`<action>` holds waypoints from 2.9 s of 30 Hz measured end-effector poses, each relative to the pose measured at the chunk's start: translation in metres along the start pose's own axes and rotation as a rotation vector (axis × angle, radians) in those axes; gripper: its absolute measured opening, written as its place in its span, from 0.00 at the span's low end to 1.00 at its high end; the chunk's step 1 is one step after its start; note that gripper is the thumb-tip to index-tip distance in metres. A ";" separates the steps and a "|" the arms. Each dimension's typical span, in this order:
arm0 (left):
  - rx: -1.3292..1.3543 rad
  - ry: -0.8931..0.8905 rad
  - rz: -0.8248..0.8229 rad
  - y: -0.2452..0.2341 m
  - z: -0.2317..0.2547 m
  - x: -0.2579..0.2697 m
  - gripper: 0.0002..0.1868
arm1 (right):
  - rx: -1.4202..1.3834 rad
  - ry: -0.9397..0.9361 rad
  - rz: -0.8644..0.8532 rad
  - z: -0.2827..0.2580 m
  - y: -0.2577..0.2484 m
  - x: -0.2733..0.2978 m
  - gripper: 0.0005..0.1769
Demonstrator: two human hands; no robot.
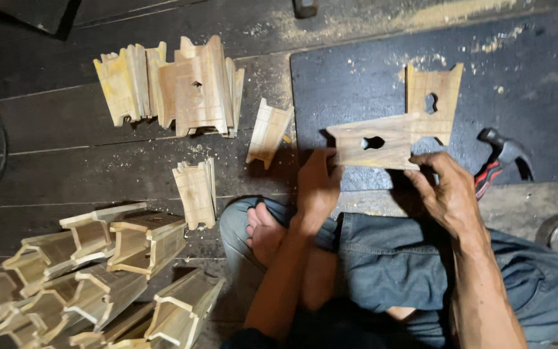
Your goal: The person sits on the floor and uses a hammer to tap a small wooden piece with a cutout. They repeatedly tap the wood, rotate it, and inspect it while surrounded by other wooden pieces and tools.
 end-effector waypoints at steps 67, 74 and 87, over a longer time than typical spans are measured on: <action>0.492 -0.306 0.333 0.023 -0.026 -0.004 0.14 | 0.056 -0.005 0.237 0.028 -0.008 0.023 0.07; 0.383 -0.289 0.286 0.015 -0.020 -0.006 0.17 | 0.069 -0.030 0.251 0.025 -0.008 0.023 0.08; 0.553 -0.271 0.285 0.022 -0.022 -0.005 0.10 | 0.083 -0.079 0.226 0.012 -0.009 0.018 0.08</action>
Point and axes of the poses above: each hand's wrist, its own x-axis away from the middle knuckle, its own y-axis out of the palm, z = x × y, the point moved 8 cm from there along -x, towards the middle knuckle, and after that the axes turned 10 degrees about y, right-handed, at the moved point
